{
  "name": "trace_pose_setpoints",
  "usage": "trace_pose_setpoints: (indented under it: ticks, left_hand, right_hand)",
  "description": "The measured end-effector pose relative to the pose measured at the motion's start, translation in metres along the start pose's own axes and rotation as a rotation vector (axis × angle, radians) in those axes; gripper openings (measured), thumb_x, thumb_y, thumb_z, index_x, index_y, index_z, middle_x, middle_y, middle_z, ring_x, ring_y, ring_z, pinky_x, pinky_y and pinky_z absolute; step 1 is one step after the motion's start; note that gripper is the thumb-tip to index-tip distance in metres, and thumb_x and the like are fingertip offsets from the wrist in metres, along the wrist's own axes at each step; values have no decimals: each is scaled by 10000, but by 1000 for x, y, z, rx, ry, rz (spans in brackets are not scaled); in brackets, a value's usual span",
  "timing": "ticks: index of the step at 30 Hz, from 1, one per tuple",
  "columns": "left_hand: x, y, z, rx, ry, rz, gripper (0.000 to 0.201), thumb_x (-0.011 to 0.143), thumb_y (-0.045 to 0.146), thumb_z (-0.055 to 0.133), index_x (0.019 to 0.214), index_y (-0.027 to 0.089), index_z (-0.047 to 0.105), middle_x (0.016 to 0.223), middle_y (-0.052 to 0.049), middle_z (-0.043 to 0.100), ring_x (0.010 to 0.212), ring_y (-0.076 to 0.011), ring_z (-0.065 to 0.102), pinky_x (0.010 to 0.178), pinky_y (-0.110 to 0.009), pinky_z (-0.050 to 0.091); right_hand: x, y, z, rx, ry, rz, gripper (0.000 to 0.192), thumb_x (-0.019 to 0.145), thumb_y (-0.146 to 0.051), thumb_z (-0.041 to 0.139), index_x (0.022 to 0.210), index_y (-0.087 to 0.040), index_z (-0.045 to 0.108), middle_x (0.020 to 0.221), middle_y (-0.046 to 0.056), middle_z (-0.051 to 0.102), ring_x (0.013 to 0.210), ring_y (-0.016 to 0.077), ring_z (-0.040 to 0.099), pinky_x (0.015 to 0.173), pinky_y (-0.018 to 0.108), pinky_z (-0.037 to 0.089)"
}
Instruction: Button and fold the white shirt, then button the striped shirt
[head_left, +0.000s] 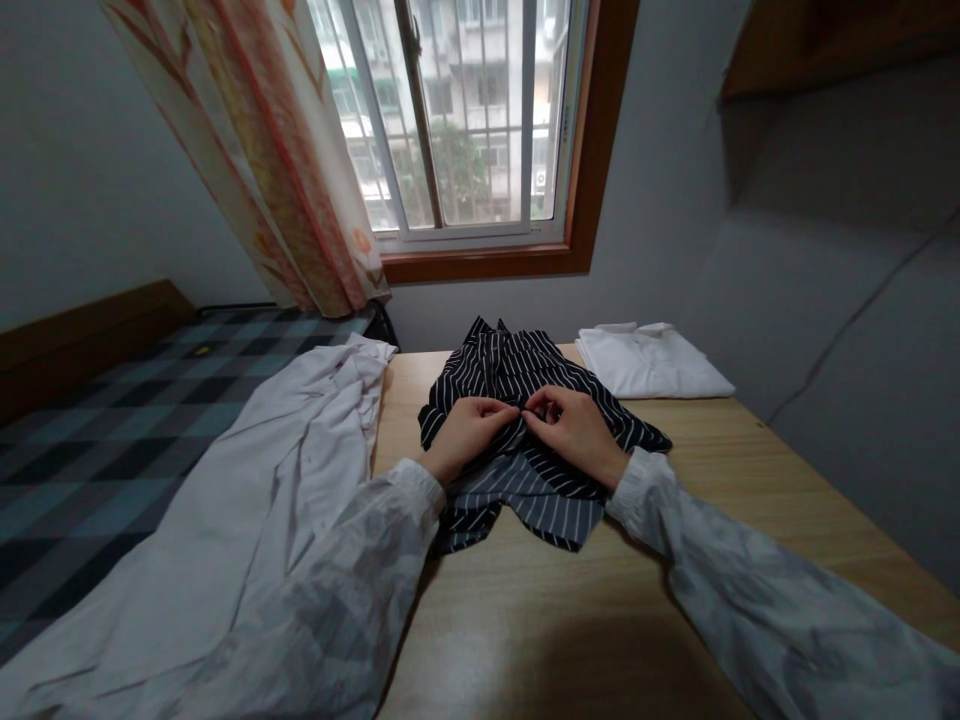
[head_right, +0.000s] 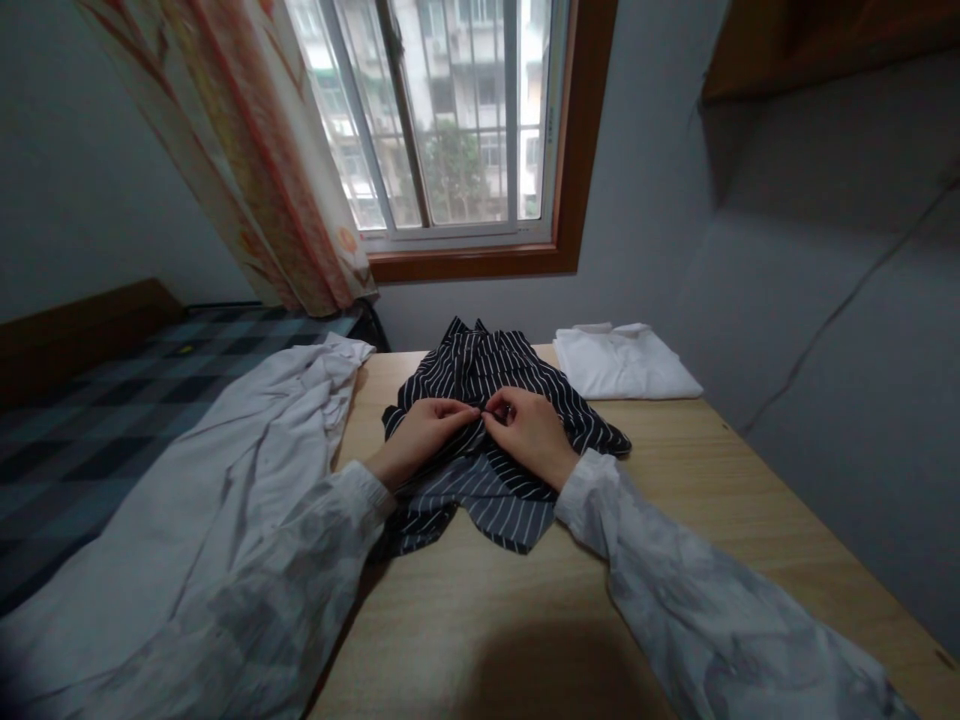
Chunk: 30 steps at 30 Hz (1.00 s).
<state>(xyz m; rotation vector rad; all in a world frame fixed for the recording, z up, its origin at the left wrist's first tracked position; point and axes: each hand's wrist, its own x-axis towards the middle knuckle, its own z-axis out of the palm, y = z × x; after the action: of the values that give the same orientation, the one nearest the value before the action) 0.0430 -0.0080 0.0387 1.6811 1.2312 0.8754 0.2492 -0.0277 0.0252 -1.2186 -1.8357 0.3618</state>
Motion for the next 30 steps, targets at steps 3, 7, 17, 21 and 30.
trace_pose_setpoints:
  ticks: [3,7,17,21,30]
  left_hand:
    - [4,-15,9,-43,8,-13,330,854,455,774,891,142,874,828,-91,809,726,-184,653,659,-301,446]
    - [6,-34,19,-102,30,7,287,847,420,773,893,153,866,876,-88,832,769,-202,699,700,-302,497]
    - [6,-38,18,-27,26,93,325,886,453,755,928,150,863,912,-93,843,809,-220,732,722,-306,521]
    - [6,-39,19,-27,37,110,333,884,456,755,949,149,866,934,-95,849,819,-225,739,735,-311,529]
    - [1,-42,24,-41,97,161,331,893,469,761,929,153,855,918,-92,844,834,-232,755,738,-311,559]
  right_hand:
    - [-7,10,12,-33,53,-67,28,933,-222,731,948,-220,755,897,33,771,782,195,677,748,317,493]
    - [-13,23,26,-57,63,-110,60,931,-195,715,967,-228,748,928,31,775,808,203,690,761,316,497]
    - [-12,31,29,-85,65,-136,78,921,-193,725,983,-232,754,945,27,782,811,202,700,792,316,515]
    - [-12,32,30,-74,57,-139,86,925,-202,723,996,-229,763,961,33,794,815,204,709,808,320,526]
    - [-18,34,26,-107,52,-185,119,942,-205,730,1047,-232,776,984,43,810,870,221,732,891,349,545]
